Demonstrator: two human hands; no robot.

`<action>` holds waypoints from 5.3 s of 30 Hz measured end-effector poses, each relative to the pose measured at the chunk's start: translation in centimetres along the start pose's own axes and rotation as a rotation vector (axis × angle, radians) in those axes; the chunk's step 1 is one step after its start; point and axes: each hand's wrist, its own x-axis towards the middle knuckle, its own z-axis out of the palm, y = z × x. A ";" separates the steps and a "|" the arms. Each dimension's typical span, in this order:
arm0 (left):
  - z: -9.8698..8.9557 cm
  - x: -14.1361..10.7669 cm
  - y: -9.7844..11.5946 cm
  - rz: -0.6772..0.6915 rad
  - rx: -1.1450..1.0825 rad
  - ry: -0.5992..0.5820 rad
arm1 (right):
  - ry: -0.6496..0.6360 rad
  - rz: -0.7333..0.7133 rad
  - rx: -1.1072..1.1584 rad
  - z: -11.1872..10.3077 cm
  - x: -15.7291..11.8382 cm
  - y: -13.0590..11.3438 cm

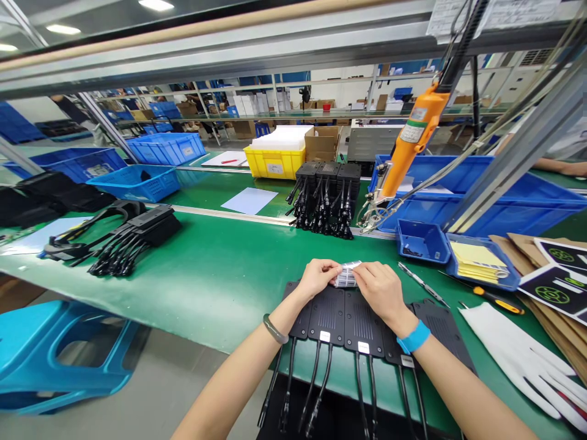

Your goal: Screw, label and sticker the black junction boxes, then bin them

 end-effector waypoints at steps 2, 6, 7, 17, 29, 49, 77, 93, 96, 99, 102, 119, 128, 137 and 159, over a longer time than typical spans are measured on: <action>0.2 0.2 0.1 0.002 0.045 0.028 | 0.001 0.035 0.049 -0.3 0.0 -0.7; -0.7 0.1 1.4 0.041 0.167 0.084 | -0.010 0.119 0.201 -0.9 0.0 -3.4; -1.5 -0.4 1.9 0.061 0.205 0.099 | -0.039 0.132 0.254 -1.0 0.0 -4.3; -8.9 -16.9 2.5 0.116 0.686 0.177 | -0.565 0.260 0.566 1.5 -1.1 -11.9; -6.0 -22.1 -2.5 0.346 0.964 0.178 | -0.560 0.277 0.444 2.7 -2.1 -13.1; -6.0 -22.1 -1.9 0.311 1.048 0.093 | -0.531 0.274 0.456 2.8 -2.1 -13.3; -4.1 -20.4 -0.6 0.224 1.274 0.090 | -0.343 -0.128 -0.319 2.0 0.5 0.8; -4.7 -21.0 -0.3 0.131 1.221 0.049 | -0.256 0.003 -0.078 -2.0 -4.2 -1.1; -4.6 -20.8 -0.6 0.152 1.256 0.057 | -0.253 0.070 0.003 -3.8 -7.6 0.1; -5.0 -20.5 -0.4 0.118 1.214 0.069 | -0.230 0.149 -0.012 -5.4 -11.7 3.0; -4.9 -20.3 0.3 0.058 1.263 0.022 | -0.243 0.238 -0.159 -6.0 -16.0 5.5; 6.5 -9.4 5.7 0.294 1.274 -0.425 | -0.177 0.227 0.141 -10.6 -15.3 -1.3; 15.3 -4.5 5.5 0.418 1.202 -0.588 | -0.048 0.558 -0.106 -8.9 -20.4 3.3; 8.3 -6.0 5.1 0.314 0.518 -0.520 | -0.176 0.930 0.732 -10.3 -21.1 4.4; 3.5 -7.0 7.2 0.226 0.752 -0.540 | 0.074 0.859 0.309 -10.5 -21.9 4.2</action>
